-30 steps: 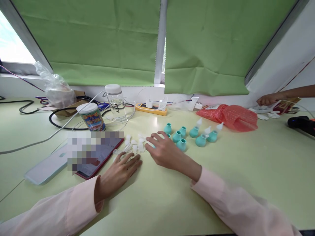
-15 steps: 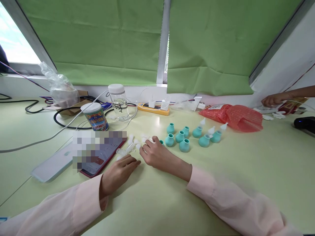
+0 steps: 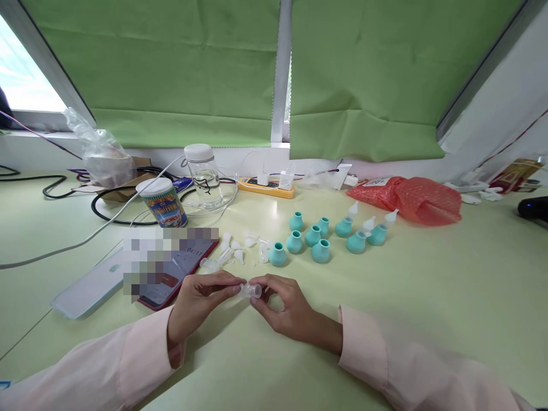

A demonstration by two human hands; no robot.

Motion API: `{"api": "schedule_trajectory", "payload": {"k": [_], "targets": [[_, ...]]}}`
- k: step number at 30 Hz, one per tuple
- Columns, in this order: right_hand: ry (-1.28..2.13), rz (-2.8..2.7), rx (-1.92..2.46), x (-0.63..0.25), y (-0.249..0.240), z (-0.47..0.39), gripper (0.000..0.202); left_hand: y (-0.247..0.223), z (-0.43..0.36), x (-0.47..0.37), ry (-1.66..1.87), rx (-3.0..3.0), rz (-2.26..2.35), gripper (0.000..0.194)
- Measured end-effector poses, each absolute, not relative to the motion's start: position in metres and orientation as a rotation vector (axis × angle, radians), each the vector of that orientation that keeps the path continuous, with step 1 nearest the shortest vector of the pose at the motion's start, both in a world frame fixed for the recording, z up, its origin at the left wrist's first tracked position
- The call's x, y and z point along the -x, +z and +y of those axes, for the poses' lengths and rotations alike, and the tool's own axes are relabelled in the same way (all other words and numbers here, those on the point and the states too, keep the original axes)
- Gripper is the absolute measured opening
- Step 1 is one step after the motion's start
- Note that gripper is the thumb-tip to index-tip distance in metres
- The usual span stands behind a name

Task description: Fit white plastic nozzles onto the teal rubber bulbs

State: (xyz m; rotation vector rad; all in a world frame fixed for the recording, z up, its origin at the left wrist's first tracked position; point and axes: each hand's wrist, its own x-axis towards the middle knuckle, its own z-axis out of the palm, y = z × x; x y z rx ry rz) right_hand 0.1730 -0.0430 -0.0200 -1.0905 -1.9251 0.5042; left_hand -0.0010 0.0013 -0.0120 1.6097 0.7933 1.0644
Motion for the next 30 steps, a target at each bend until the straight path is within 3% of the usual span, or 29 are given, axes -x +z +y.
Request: {"api": "schedule_trajectory", "payload": {"k": [18,30], "targets": [[0.657,-1.88,1.091,-0.1724,-0.0226,-0.0442,0.019,-0.0131,0.0025,0.0021,1.268,-2.266,0.541,0.014],[0.74,-1.814,1.127,-0.1716,-0.0221,-0.044,0.018,-0.0112,0.0022,0.0019,1.256,-2.262,0.506,0.012]]}}
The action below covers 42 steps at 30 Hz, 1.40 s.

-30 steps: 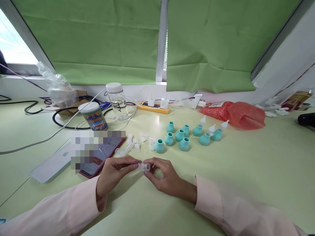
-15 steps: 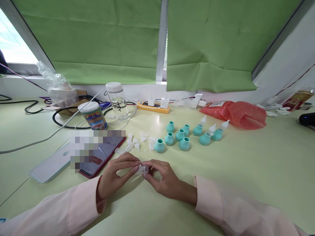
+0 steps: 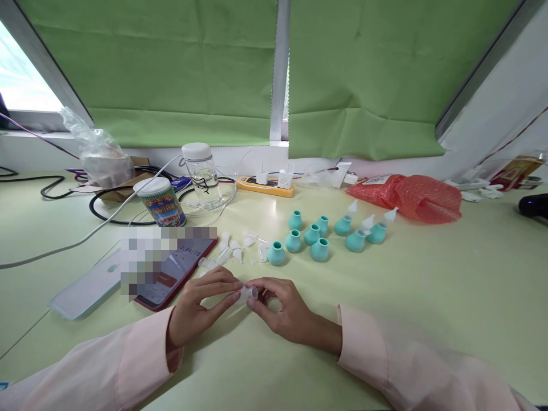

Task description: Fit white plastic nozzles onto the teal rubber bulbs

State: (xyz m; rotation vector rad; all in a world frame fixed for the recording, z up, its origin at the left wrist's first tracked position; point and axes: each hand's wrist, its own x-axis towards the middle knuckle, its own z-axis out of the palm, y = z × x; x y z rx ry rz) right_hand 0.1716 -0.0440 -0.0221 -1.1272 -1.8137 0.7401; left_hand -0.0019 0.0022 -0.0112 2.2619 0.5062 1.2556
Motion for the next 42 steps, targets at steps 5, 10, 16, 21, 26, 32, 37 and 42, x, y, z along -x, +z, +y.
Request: {"api": "schedule_trajectory", "payload": {"k": [5,10,16,21,26,32,37,42], "targets": [[0.783,-1.763,1.111,-0.172,-0.025,-0.044,0.019,-0.011,0.001,0.004,1.181,-2.431,0.437,0.02],[0.933,-1.686,1.075,-0.169,-0.024,-0.046,0.02,-0.015,-0.001,0.004,1.252,-2.54,0.381,0.028],[1.043,-1.609,1.018,-0.166,-0.025,-0.046,0.022,-0.018,-0.003,0.001,1.343,-2.559,0.397,0.027],[1.055,-1.622,1.023,-0.166,-0.027,-0.044,0.019,-0.017,-0.007,0.002,1.327,-2.518,0.478,0.025],[0.746,-1.765,0.989,-0.17,-0.022,-0.047,0.026,-0.012,-0.008,0.003,1.285,-2.37,0.623,0.017],[-0.127,-1.789,1.061,-0.197,-0.016,-0.025,0.042,-0.01,-0.003,0.005,1.252,-2.235,0.793,0.01],[-0.435,-1.965,1.3,-0.212,-0.026,-0.004,0.047,-0.008,-0.005,0.003,1.036,-2.063,0.886,0.016],[-0.265,-1.944,1.394,-0.21,-0.033,-0.002,0.039,-0.011,-0.004,0.002,0.88,-1.76,1.036,0.033]]}}
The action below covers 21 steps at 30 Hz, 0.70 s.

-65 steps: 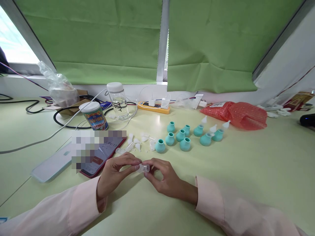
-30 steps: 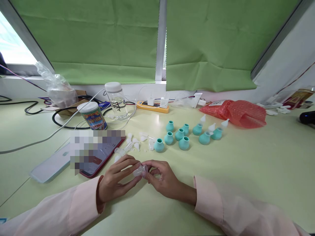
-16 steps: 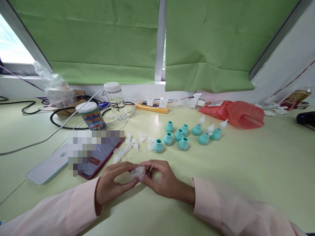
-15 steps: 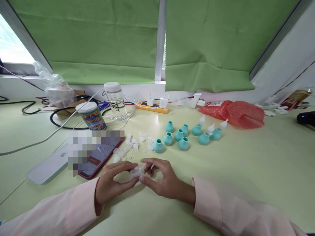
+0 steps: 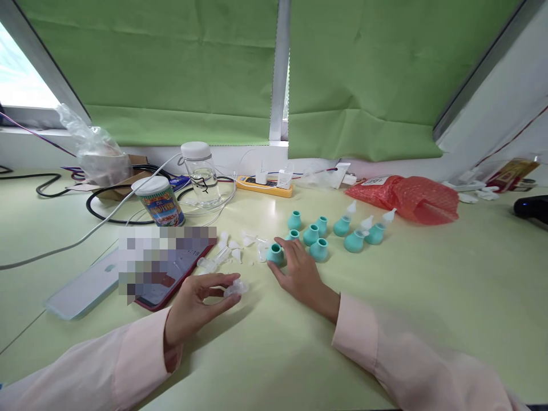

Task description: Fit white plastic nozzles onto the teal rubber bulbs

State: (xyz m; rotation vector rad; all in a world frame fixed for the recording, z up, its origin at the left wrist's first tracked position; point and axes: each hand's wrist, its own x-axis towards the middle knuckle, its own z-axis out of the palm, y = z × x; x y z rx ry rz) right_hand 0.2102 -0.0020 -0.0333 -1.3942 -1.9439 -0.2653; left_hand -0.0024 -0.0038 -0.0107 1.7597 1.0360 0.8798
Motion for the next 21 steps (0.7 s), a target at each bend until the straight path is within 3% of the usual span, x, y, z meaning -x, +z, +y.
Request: {"api": "schedule_trajectory", "payload": {"k": [5,11,15,21], "targets": [[-0.135,-1.843,1.235,-0.206,-0.026,-0.006,0.024,-0.01,-0.001,0.003,0.863,-1.556,0.929,0.029],[0.042,-1.899,1.057,-0.19,-0.015,-0.03,0.031,-0.009,-0.001,0.003,0.849,-1.595,0.774,0.036],[0.294,-2.072,1.024,-0.18,-0.014,-0.042,0.03,-0.012,0.0,0.003,0.837,-1.621,0.781,0.026],[0.272,-2.034,1.095,-0.179,-0.018,-0.041,0.028,-0.012,0.0,0.0,0.812,-1.393,0.718,0.03]]}}
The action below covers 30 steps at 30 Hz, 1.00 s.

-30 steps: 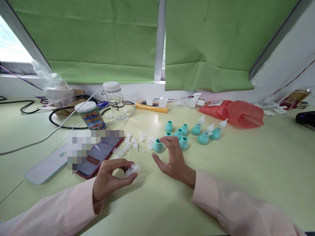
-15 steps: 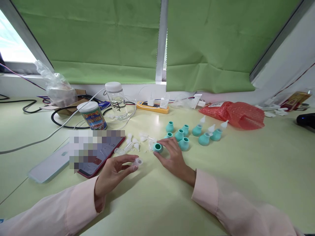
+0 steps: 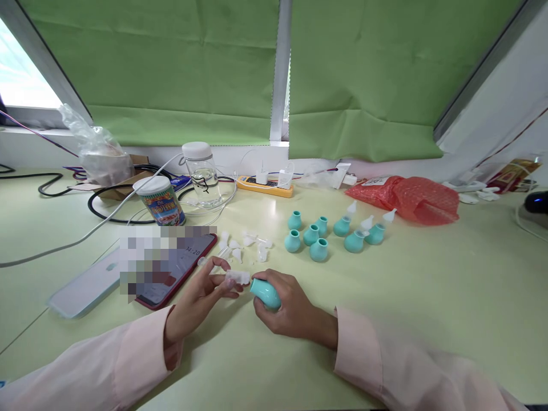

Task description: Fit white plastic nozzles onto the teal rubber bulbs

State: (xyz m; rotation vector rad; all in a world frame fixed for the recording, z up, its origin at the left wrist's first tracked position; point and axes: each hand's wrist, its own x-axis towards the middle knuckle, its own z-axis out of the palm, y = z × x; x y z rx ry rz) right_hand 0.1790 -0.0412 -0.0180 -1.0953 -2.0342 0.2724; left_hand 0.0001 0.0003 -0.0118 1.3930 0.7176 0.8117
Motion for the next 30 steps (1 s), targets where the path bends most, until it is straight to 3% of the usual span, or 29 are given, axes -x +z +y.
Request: {"api": "schedule_trajectory", "payload": {"k": [10,17,30], "targets": [[0.3,-1.987,1.124,-0.179,-0.024,-0.039,0.019,-0.009,-0.001,0.004,0.592,-1.978,0.826,0.022],[0.226,-2.114,1.118,-0.183,-0.028,-0.035,0.018,-0.013,0.0,0.006,0.713,-2.295,0.847,0.02],[0.987,-1.984,1.238,-0.182,-0.008,-0.036,0.015,-0.021,-0.003,0.007,1.02,-2.805,0.387,0.015]]}}
